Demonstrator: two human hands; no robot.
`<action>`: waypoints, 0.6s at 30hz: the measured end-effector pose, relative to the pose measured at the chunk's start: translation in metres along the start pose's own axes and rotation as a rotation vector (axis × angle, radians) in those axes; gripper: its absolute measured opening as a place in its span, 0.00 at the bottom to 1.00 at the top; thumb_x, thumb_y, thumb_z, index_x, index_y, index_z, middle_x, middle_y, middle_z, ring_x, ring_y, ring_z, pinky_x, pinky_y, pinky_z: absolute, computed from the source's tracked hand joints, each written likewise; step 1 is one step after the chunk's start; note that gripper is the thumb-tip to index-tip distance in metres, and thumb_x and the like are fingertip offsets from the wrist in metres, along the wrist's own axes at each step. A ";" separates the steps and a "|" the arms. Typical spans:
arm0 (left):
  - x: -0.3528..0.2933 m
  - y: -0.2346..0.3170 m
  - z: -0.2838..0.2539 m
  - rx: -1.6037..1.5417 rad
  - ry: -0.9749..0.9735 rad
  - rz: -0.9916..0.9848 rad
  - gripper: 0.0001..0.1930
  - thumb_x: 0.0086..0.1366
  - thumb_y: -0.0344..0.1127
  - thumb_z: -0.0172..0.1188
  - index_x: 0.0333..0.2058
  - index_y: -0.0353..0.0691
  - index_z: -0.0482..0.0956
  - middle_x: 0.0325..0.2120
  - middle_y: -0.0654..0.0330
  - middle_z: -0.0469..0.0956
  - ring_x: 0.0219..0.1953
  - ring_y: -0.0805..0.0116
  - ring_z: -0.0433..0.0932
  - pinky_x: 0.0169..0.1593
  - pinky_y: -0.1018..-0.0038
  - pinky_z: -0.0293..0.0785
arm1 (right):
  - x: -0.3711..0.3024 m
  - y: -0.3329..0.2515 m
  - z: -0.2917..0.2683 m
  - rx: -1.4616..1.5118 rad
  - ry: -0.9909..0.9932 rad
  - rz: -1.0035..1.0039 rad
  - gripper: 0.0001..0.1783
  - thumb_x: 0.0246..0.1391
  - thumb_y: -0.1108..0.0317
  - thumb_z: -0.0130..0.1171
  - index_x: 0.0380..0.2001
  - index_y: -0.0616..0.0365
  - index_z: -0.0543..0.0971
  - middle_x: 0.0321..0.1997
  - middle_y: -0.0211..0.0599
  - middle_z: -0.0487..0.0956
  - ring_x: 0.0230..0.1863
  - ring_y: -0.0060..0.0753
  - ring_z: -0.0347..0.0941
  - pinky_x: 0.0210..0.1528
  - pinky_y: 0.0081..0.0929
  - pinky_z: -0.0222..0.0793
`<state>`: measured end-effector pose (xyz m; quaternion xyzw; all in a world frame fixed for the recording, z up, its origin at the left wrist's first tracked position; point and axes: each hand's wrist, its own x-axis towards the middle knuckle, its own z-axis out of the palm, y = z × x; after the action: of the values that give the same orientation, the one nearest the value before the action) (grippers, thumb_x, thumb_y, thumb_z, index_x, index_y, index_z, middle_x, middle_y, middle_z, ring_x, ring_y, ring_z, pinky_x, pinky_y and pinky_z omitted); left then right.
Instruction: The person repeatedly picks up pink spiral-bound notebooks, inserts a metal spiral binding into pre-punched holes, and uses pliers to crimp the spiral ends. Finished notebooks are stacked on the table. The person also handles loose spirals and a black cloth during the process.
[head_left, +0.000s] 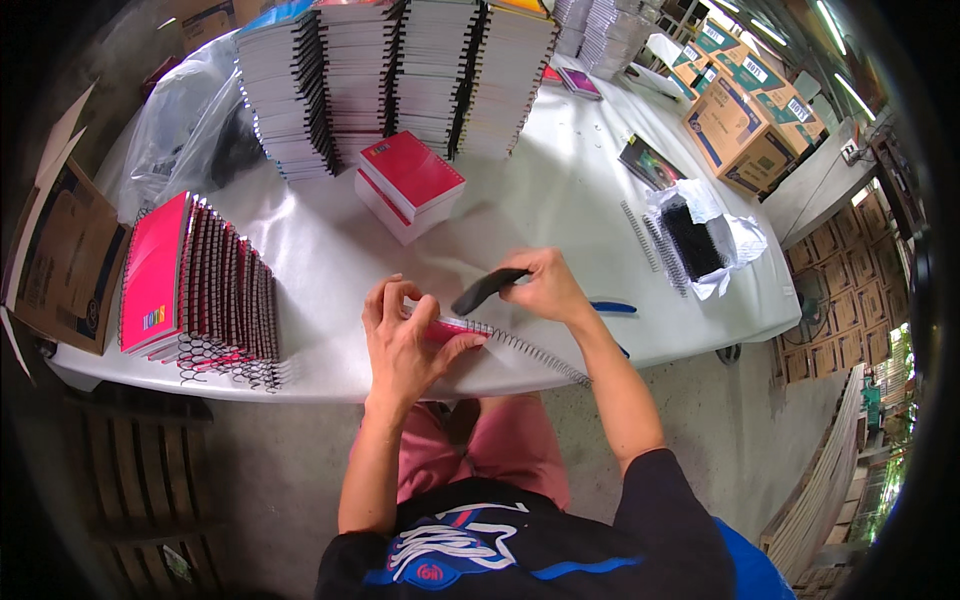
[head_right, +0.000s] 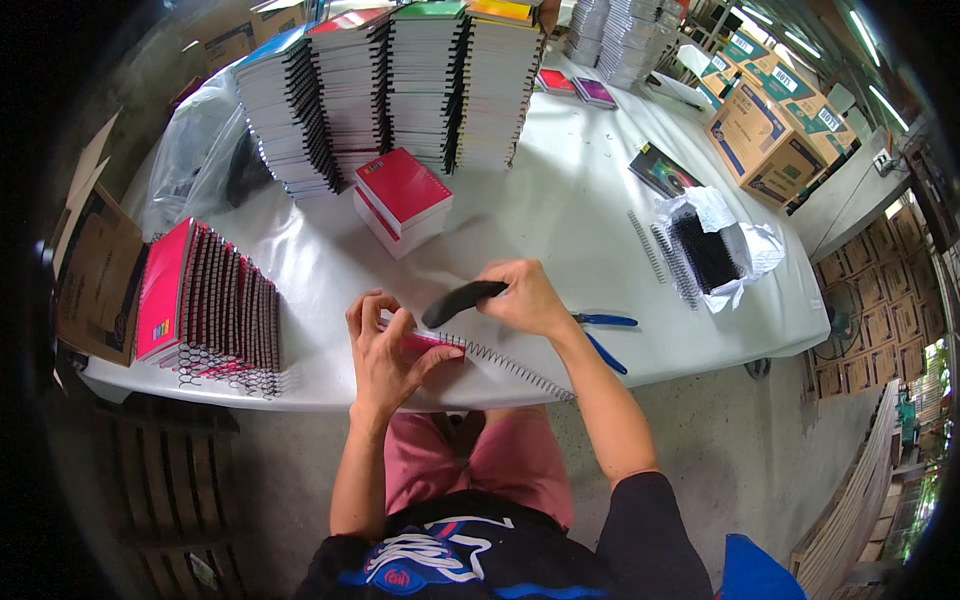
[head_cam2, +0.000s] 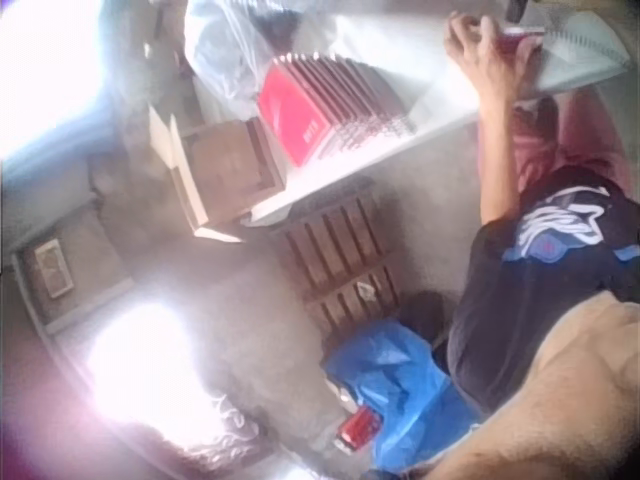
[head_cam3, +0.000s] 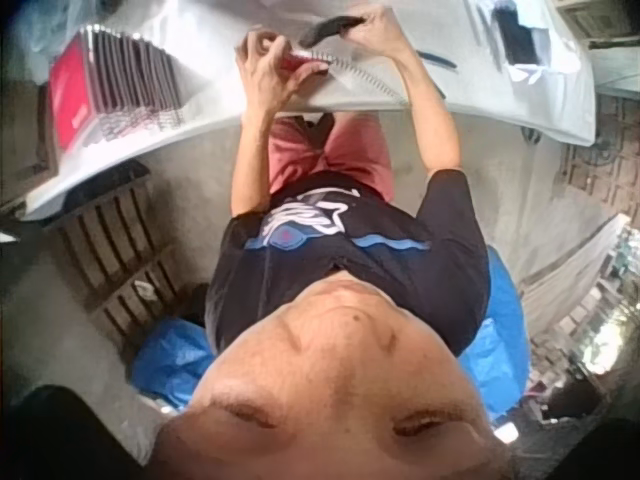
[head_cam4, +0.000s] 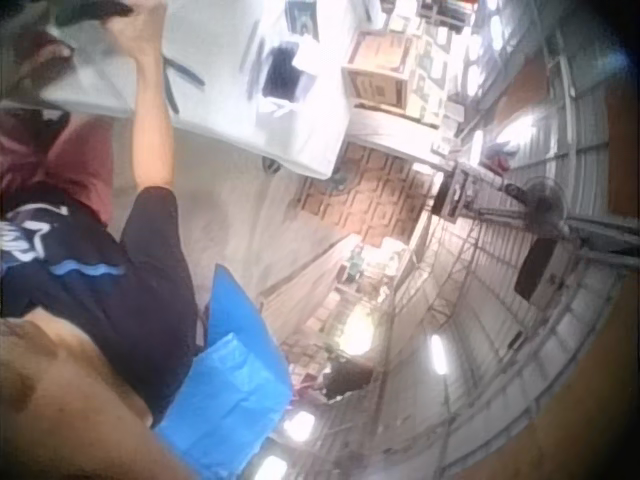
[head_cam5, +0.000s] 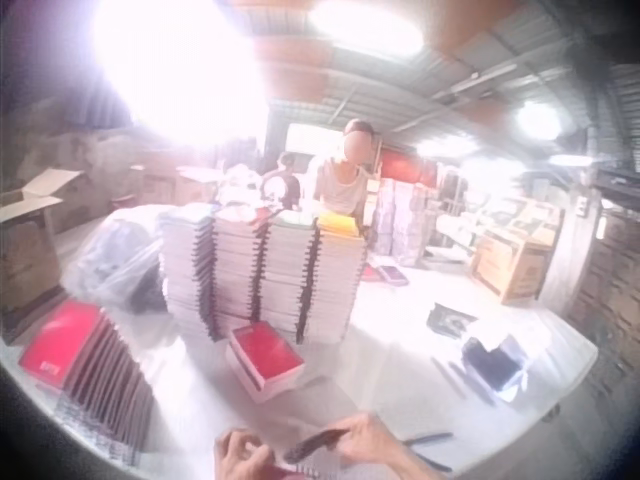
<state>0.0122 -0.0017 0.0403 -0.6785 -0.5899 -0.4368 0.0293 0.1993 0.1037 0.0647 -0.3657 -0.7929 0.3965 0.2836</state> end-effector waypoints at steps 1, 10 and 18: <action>-0.002 -0.003 0.001 0.013 0.013 -0.015 0.29 0.37 0.59 0.70 0.21 0.37 0.70 0.38 0.54 0.68 0.51 0.49 0.61 0.52 0.57 0.60 | 0.002 -0.004 -0.002 0.245 -0.082 -0.150 0.15 0.29 0.87 0.57 0.25 0.61 0.82 0.28 0.35 0.80 0.34 0.26 0.75 0.38 0.22 0.69; -0.003 -0.012 0.002 0.006 0.017 0.028 0.26 0.35 0.56 0.70 0.22 0.39 0.72 0.43 0.55 0.68 0.53 0.50 0.62 0.51 0.58 0.62 | -0.006 -0.027 0.014 0.365 -0.205 -0.336 0.13 0.30 0.84 0.59 0.25 0.62 0.81 0.25 0.37 0.79 0.27 0.30 0.74 0.32 0.24 0.68; -0.005 -0.028 0.008 -0.383 0.007 -0.237 0.33 0.26 0.52 0.78 0.26 0.38 0.70 0.47 0.51 0.59 0.47 0.52 0.63 0.41 0.61 0.68 | 0.000 -0.011 0.027 0.178 -0.070 -0.135 0.13 0.33 0.85 0.59 0.27 0.62 0.82 0.29 0.37 0.80 0.31 0.25 0.75 0.36 0.21 0.69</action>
<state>-0.0057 0.0075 0.0193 -0.5961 -0.5717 -0.5436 -0.1496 0.1757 0.0876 0.0598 -0.2709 -0.7869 0.4578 0.3128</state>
